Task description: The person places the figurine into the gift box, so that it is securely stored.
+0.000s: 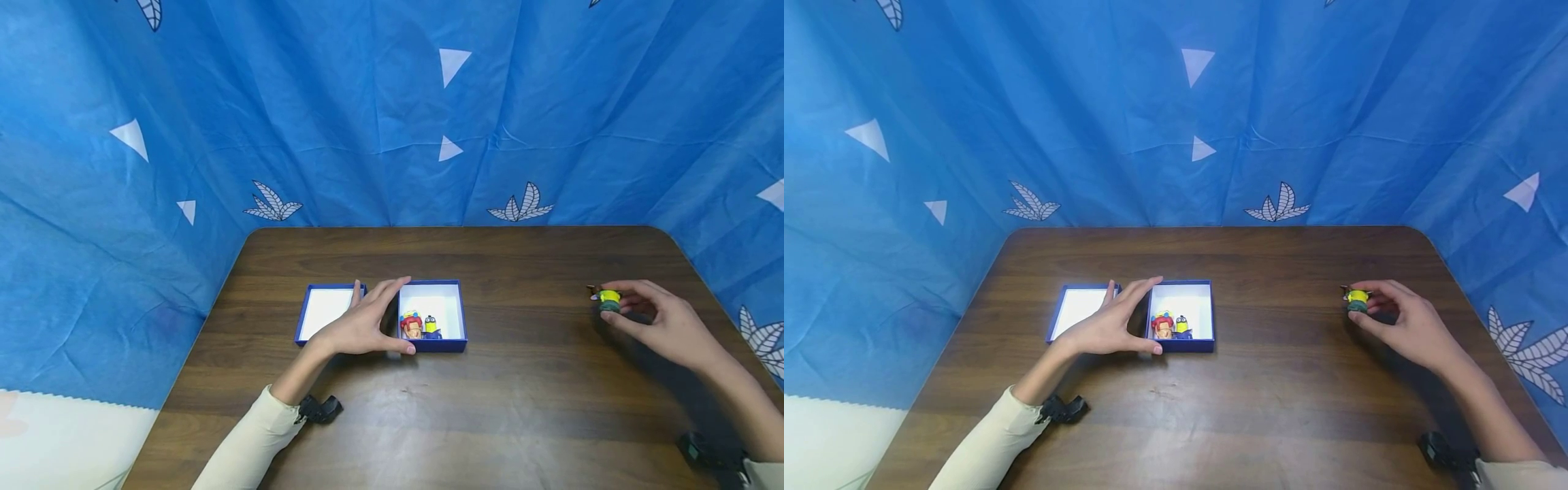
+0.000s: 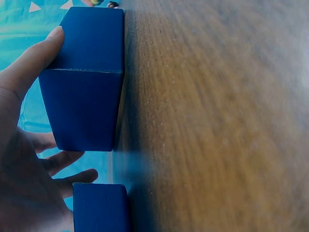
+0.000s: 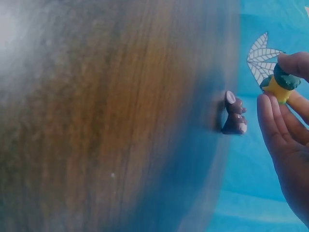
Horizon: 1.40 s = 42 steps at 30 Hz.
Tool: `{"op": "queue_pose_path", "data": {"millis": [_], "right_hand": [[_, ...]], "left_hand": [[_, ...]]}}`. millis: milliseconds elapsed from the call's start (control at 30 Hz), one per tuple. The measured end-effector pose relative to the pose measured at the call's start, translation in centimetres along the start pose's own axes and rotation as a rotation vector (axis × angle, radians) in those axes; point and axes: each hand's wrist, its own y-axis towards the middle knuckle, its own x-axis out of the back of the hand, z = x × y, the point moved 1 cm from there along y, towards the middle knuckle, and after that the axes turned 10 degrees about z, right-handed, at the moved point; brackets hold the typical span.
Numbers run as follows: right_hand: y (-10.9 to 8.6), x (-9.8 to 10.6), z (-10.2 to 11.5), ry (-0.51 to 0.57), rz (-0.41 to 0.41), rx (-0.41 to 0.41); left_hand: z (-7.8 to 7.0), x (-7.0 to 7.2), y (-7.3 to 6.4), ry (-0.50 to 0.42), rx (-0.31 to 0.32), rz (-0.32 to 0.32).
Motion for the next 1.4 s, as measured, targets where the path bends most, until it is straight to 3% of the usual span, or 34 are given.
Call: {"op": "queue_pose_path", "data": {"millis": [400, 733, 1400], "right_hand": [[-0.2, -0.1, -0.5, 0.023, 0.038, -0.020], [0.1, -0.7, -0.5, 0.038, 0.006, 0.067], [-0.1, -0.9, -0.5, 0.013, -0.010, 0.025]], "left_hand": [[-0.1, -0.2, -0.1, -0.001, -0.006, -0.010], [-0.1, -0.2, -0.2, -0.001, 0.003, -0.005], [0.0, -0.1, -0.1, 0.008, 0.000, -0.009]]}}
